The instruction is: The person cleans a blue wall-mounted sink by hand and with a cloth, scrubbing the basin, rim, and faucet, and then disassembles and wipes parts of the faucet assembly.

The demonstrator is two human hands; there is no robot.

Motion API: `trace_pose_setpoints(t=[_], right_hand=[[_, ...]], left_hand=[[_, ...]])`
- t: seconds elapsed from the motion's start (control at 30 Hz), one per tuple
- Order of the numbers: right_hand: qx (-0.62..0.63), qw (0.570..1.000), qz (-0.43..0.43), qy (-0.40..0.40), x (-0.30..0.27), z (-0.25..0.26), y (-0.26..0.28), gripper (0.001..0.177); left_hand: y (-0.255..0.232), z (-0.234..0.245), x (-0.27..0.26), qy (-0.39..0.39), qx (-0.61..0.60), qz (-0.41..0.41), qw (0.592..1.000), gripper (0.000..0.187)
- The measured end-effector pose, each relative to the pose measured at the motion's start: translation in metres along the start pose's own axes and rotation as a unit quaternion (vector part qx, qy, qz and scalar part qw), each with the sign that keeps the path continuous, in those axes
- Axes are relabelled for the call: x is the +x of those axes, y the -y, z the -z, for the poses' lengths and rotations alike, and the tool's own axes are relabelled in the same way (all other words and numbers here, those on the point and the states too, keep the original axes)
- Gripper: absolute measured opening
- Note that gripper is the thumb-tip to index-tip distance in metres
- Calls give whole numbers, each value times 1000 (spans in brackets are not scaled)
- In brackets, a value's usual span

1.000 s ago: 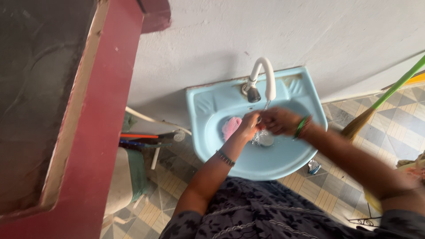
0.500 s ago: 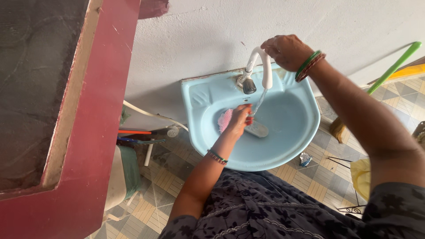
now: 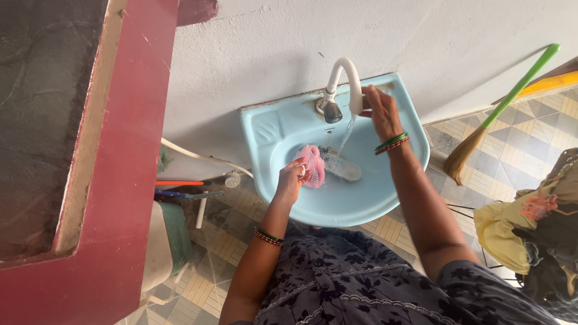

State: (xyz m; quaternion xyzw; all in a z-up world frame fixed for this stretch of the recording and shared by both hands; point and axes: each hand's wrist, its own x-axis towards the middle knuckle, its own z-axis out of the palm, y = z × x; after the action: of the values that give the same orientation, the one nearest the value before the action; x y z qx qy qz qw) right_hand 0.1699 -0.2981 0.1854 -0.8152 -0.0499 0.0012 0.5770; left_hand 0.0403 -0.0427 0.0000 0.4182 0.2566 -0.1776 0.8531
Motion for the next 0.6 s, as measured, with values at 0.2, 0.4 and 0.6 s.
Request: trace_pose_setpoints(t=[0.2,0.4,0.6], right_hand=[[286,930,-184,140,0,-43,-105,33],[310,937,-110,-120,17,-98,-123,37],[-57,971,-30,-231,42,-137,-145,55]], left_hand=[[-4,10,-17,-15,28,-17,999,37],[-18,19,-39,-59,50,11,997,38],[-18,37,-45,-63,61,2,996,32]])
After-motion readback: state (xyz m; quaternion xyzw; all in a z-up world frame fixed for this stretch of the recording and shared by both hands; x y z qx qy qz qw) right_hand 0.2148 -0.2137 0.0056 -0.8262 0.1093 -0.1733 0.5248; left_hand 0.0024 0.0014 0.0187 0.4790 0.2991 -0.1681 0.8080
